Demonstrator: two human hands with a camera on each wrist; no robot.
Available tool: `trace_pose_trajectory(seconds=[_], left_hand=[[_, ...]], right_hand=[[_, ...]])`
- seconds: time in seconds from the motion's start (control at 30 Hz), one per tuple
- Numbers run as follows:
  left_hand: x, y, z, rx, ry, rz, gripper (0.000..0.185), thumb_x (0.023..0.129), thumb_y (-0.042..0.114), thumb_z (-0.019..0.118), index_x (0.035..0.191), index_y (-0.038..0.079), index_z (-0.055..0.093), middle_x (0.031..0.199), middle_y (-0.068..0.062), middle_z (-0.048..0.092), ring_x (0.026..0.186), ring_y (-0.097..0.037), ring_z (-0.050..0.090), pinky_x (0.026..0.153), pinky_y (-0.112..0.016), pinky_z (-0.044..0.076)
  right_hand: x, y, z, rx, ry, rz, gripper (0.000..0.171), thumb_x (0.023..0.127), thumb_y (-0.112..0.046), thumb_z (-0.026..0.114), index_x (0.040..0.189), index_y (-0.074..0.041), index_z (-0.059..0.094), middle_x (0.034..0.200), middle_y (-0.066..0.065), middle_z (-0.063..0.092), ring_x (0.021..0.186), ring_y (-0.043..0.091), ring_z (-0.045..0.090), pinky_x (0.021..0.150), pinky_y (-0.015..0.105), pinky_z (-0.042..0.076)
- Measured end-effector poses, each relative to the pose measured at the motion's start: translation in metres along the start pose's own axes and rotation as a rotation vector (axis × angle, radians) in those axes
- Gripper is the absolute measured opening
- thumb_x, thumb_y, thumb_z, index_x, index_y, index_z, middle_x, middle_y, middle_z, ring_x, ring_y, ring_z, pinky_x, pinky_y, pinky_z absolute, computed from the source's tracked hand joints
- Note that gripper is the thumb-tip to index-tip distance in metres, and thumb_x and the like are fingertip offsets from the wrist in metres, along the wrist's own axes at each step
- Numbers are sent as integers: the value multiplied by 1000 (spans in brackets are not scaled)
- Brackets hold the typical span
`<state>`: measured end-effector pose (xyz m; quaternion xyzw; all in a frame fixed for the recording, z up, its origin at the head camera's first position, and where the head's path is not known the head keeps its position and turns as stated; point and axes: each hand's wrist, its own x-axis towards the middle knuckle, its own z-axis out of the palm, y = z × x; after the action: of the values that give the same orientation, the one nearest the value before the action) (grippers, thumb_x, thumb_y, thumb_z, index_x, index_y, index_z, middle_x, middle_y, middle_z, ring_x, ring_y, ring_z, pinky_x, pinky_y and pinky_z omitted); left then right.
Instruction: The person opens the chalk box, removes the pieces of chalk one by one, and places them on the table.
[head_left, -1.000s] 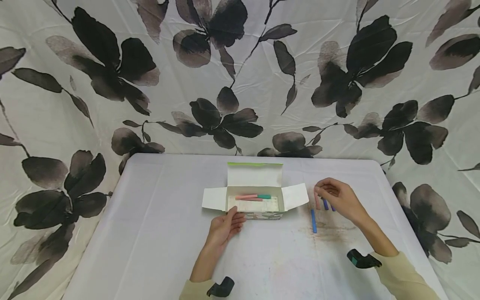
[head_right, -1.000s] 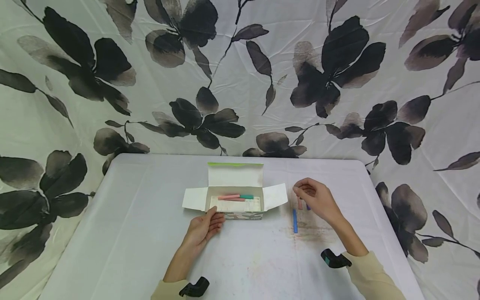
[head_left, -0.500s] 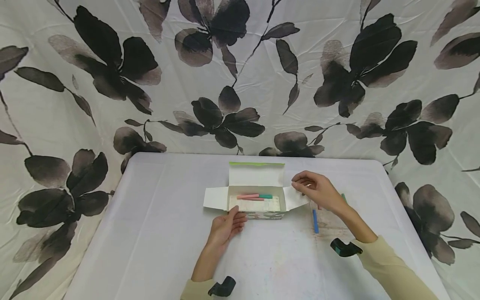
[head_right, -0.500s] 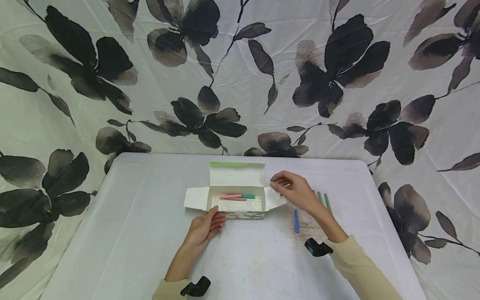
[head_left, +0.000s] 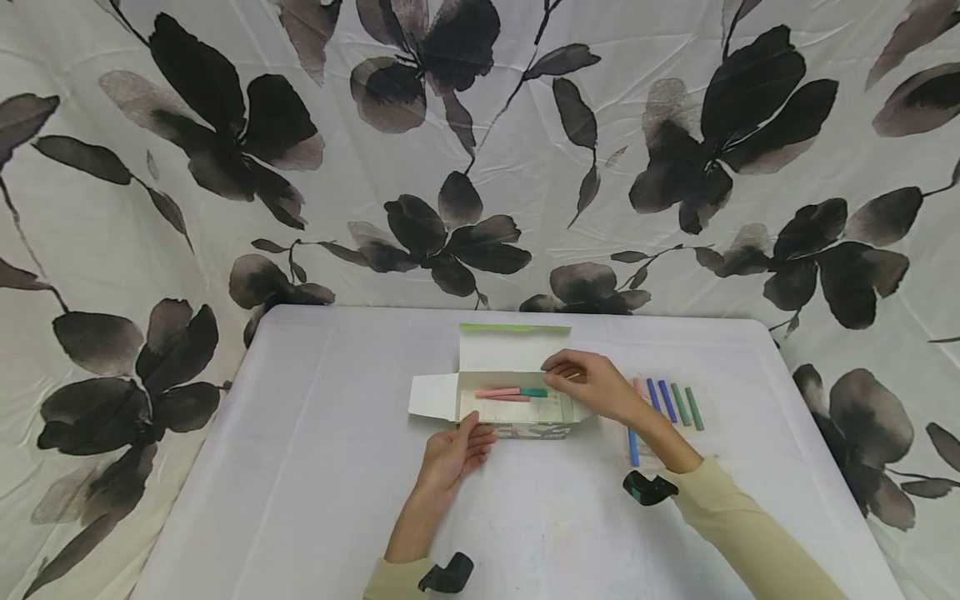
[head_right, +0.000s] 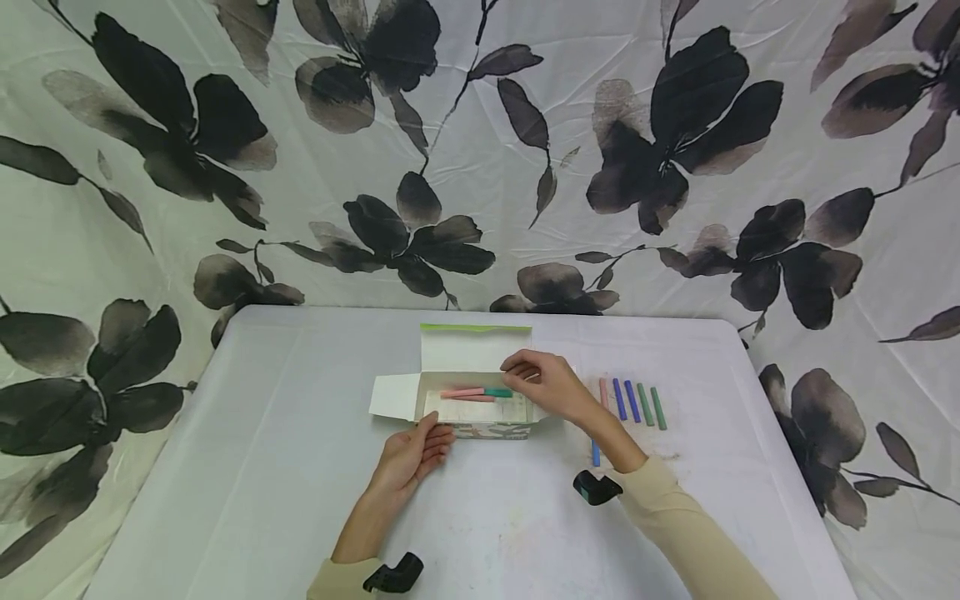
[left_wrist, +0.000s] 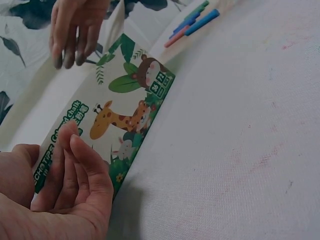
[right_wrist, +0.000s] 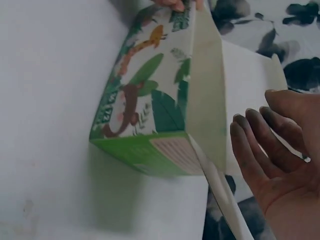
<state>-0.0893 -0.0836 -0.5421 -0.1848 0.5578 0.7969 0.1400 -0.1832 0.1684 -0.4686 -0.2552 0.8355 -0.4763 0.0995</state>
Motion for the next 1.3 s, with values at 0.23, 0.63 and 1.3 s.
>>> trace_pose_trajectory(seconds=[0.23,0.63,1.3], left_hand=[[1,0,3,1,-13,1,51,105,35,61,116,-15,65,93,-7,75,79,-7,66,68,-17,55],[1,-2,-1,8,-11,2,52,105,38,62,114,-13,67,95,-8,75,82,-10,67,71,-19,56],[-3,0,0,-5,-4,10,53,104,36,63,116,-15,66,93,-6,75,79,-8,66,69,-18,55]], right_hand=[[8,2,17,-21,-41,-3,22,100,-9,68,116,5,69,103,11,73,96,25,70,87,35,59],[25,14,50,-96,-291,-77,22,103,-12,63,113,6,70,98,7,71,87,14,65,80,29,56],[55,1,58,-242,-657,101,18,102,-3,60,108,3,76,98,5,75,82,5,60,80,22,53]])
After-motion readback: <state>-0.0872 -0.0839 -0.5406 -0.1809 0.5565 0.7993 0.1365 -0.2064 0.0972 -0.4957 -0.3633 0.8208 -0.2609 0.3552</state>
